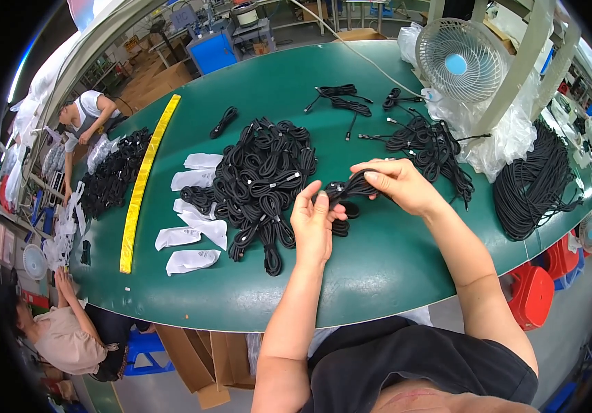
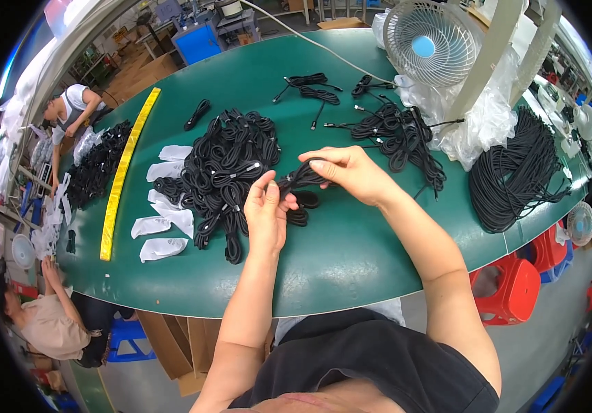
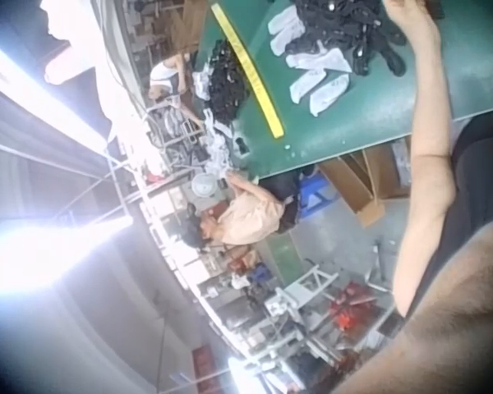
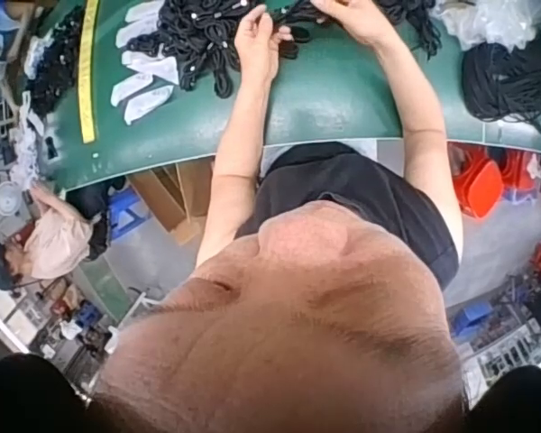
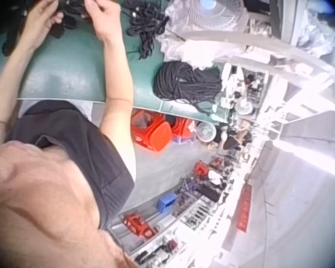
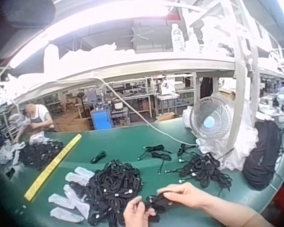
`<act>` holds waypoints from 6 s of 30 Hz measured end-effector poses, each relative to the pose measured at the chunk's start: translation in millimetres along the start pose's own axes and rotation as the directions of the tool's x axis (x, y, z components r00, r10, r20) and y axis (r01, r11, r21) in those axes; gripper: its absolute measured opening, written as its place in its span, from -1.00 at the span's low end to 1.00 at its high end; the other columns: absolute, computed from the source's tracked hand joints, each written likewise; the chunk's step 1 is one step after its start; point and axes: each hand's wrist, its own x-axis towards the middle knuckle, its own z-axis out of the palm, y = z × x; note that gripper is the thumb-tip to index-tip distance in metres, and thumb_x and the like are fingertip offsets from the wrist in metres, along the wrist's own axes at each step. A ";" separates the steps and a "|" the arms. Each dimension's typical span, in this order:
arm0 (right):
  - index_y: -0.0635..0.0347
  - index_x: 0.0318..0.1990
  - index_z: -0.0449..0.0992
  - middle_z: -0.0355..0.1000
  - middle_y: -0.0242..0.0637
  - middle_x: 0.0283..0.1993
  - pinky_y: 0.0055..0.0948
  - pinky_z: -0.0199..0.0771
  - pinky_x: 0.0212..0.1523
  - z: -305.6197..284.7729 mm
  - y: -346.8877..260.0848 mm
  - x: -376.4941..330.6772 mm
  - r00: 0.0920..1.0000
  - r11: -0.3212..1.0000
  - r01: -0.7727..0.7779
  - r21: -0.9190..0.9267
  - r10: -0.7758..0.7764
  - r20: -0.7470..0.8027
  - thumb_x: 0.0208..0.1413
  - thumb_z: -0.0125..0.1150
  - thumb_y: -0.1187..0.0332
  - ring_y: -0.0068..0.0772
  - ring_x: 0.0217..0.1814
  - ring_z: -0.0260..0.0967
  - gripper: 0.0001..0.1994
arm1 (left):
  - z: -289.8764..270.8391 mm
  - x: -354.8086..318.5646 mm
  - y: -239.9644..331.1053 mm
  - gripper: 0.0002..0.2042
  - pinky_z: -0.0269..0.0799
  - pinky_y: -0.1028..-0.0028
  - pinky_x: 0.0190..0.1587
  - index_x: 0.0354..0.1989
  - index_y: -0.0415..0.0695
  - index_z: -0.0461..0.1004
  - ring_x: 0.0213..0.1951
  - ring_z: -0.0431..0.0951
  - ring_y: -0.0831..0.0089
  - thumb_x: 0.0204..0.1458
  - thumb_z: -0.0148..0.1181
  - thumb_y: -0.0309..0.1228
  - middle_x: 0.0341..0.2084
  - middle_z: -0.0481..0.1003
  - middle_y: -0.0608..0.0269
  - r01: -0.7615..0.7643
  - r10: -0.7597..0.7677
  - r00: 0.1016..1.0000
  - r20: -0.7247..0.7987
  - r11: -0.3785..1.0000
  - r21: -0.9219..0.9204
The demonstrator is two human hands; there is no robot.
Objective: Bundling electronic cables and securing them with wire ties at a factory workstation.
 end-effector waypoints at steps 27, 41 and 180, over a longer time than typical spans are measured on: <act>0.28 -0.43 0.38 0.32 -0.18 -0.46 -0.25 0.38 -0.46 37.5 22.2 -8.8 0.779 0.191 0.319 -0.928 -0.611 0.142 -0.12 0.16 0.49 -0.11 -0.42 0.36 -0.90 | -2.0 0.6 -6.7 -0.82 0.31 0.43 -0.05 -0.17 -0.17 0.26 -0.17 0.41 0.47 0.12 -0.01 -0.38 -0.22 0.41 0.19 0.147 -0.113 0.978 0.174 0.969 -0.197; 0.33 -0.47 0.43 0.39 -0.14 -0.48 -0.30 0.40 -0.48 41.7 19.0 -13.2 0.920 0.321 0.171 -0.931 -0.390 0.035 -0.09 0.17 0.44 -0.18 -0.50 0.42 -0.88 | -4.9 1.7 -6.3 -0.78 0.37 0.39 -0.07 -0.13 -0.18 0.26 -0.17 0.44 0.41 0.14 -0.04 -0.33 -0.23 0.42 0.14 0.123 -0.105 0.985 0.137 0.983 -0.136; 0.34 -0.44 0.39 0.34 -0.04 -0.45 -0.26 0.44 -0.45 29.7 5.1 -29.2 0.880 0.177 0.331 -0.927 -0.413 0.235 -0.24 0.16 0.52 -0.11 -0.46 0.41 -0.85 | 1.1 -8.6 -0.1 -0.53 0.21 0.41 0.05 0.09 -0.26 0.21 -0.05 0.32 0.45 0.08 0.04 -0.21 -0.09 0.33 0.23 0.054 -0.109 0.932 0.346 0.985 0.165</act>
